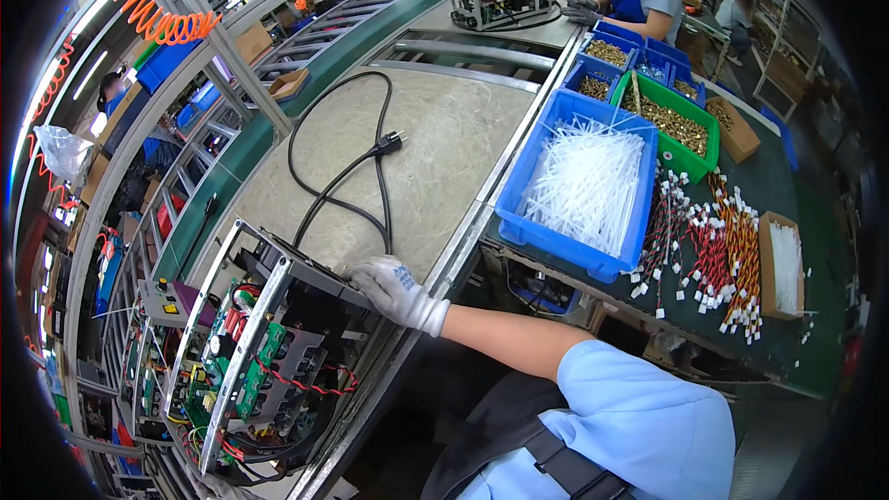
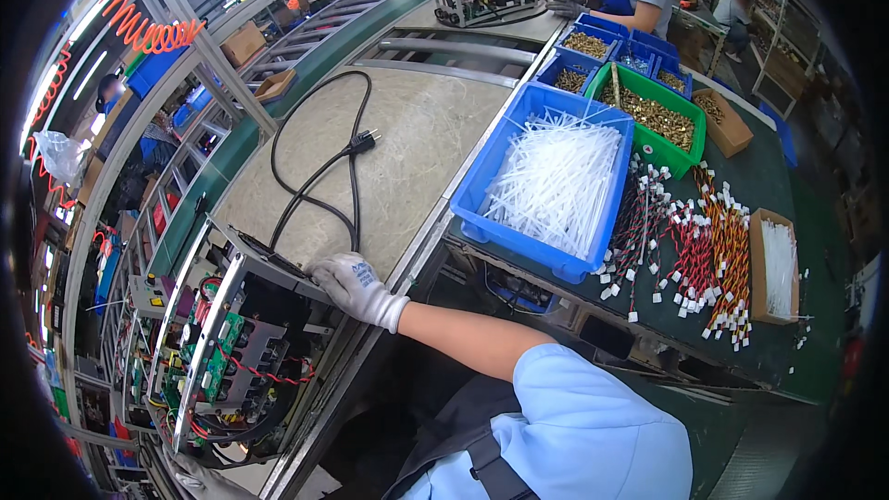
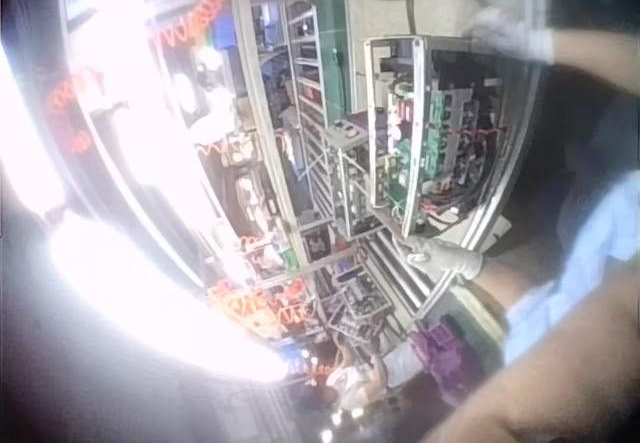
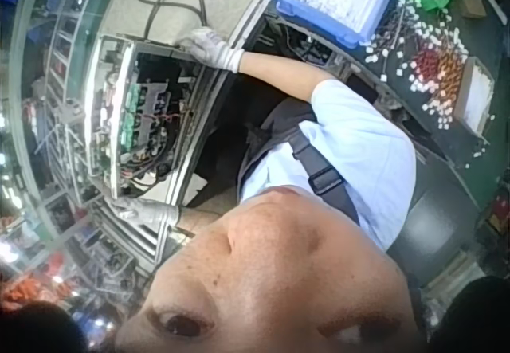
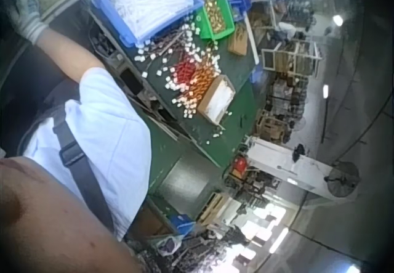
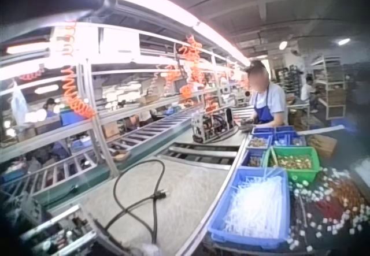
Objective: The person assembles an electronic device on a factory workbench. They connect various internal wires to a circuit board, secure the components, and organize the wiring using white zip ties. The person handles the device casing and internal components directly with gloved hands.
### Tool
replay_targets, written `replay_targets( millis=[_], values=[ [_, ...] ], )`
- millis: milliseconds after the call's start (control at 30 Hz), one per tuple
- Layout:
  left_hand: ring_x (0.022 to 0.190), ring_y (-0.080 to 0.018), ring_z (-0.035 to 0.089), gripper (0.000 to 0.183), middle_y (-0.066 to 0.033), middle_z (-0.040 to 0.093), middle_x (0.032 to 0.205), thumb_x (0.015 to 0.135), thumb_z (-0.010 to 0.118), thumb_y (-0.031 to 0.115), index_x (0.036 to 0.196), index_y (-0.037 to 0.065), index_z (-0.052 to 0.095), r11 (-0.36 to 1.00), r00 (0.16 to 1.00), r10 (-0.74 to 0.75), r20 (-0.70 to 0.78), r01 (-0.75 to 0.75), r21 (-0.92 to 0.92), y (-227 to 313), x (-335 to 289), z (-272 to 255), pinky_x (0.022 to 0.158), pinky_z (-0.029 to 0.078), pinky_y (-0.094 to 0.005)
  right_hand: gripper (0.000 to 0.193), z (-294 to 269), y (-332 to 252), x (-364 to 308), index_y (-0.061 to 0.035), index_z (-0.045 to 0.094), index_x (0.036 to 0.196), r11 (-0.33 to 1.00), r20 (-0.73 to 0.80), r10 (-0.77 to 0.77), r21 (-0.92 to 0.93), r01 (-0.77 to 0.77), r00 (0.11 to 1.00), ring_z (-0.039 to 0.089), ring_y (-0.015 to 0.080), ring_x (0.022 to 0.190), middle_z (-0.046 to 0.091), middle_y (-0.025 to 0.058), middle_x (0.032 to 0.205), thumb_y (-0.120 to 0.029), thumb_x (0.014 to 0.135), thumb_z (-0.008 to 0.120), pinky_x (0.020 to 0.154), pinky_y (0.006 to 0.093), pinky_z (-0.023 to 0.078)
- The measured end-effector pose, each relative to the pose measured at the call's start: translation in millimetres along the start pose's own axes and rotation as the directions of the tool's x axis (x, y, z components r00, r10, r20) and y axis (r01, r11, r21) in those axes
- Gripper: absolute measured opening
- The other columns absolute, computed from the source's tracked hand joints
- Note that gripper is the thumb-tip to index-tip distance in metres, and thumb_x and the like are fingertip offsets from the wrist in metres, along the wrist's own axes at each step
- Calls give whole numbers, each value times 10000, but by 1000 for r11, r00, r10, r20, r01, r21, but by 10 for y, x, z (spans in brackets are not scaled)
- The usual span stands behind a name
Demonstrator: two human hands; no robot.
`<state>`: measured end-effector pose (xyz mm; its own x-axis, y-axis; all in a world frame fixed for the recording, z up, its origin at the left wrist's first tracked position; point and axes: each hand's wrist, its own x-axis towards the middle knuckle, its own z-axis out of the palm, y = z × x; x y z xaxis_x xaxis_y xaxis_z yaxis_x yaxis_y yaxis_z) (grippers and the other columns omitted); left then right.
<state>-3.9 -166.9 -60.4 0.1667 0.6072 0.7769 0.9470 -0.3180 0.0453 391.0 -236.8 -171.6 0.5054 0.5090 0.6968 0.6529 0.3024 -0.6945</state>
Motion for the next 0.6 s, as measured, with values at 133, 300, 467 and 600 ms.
replay_targets(
  millis=[133,300,467,600],
  values=[
    [975,-313,584,420,-160,554,1163,996,495,206,1401,95,469,965,988,-100,-115,68,-255,-43,-53,-13,801,510,-358,238,57,0,-11,-48,641,1047,999,-11,-15,46,15,1000,620,345,919,668,152,944,-206,969,482,837,420,453],
    [1012,-320,584,407,-208,588,1135,960,576,214,1280,-32,527,966,989,-83,-123,49,-253,-493,-118,299,854,493,-365,216,20,-5,-6,-46,626,1067,999,-9,-34,-1,34,999,625,342,903,669,146,927,-182,967,491,825,413,456],
    [1239,-380,488,539,-275,476,1364,1034,401,335,1375,-83,400,929,991,-112,67,129,-347,169,136,-64,1024,395,-401,282,-15,93,-40,-22,610,1125,1000,32,3,7,-4,999,632,345,901,668,158,968,-231,972,498,859,409,457],
    [1273,-365,466,571,-277,456,1387,1035,389,371,1385,-79,391,918,982,-148,121,182,-352,47,146,-87,1043,374,-393,506,-31,-300,33,33,505,1275,906,-21,129,409,-109,991,605,361,1030,618,220,1126,-370,970,504,943,403,436]
  ],
)
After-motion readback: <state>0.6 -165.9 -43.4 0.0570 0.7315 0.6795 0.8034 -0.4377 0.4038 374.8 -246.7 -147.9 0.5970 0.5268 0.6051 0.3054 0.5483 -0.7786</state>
